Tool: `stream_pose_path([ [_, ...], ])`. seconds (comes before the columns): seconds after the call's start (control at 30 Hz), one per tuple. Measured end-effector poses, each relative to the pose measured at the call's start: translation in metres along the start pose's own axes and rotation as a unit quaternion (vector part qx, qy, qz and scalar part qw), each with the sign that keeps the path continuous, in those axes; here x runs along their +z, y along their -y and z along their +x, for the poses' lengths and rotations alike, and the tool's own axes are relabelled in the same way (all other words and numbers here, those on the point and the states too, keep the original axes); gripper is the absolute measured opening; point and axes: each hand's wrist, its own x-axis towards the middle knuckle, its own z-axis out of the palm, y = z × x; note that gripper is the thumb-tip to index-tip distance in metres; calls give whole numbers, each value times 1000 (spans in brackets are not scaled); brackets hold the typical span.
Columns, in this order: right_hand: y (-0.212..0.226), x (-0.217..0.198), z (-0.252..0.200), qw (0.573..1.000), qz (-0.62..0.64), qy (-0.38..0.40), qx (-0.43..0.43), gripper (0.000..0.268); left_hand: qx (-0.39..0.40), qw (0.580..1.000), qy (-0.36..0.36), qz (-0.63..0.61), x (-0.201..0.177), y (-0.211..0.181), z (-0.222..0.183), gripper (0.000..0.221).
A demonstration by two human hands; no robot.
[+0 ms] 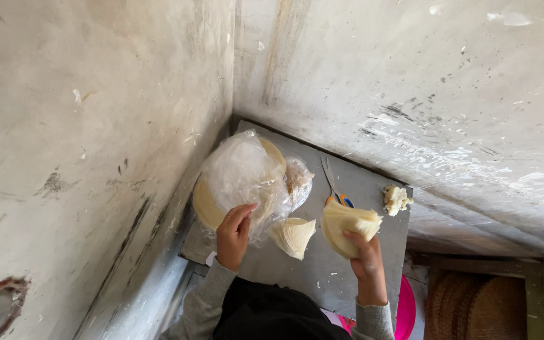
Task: The person prepares multiple small wraps by taking square pieces of dough from a large plastic bag, adding a small amount of granular filling from another bag, and folding the dough into a triangular shape.
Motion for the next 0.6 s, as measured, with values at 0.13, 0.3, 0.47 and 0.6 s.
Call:
stream_pose_path([
  [0.13, -10, 44, -4, 990, 23, 81, -113, 76, 59, 997, -41, 18, -2, -29, 8, 23],
  [0.3, -31, 106, -5, 987, 38, 131, -86, 64, 27, 999, -32, -13, -7, -53, 13, 22],
  [0.47, -20, 132, -11, 984, 32, 159, -69, 61, -18, 998, -52, -6, -12, -56, 12, 22],
  [0.6, -9, 134, -15, 983, -56, 156, -78, 59, 11, 996, -78, -43, -17, -55, 8, 19],
])
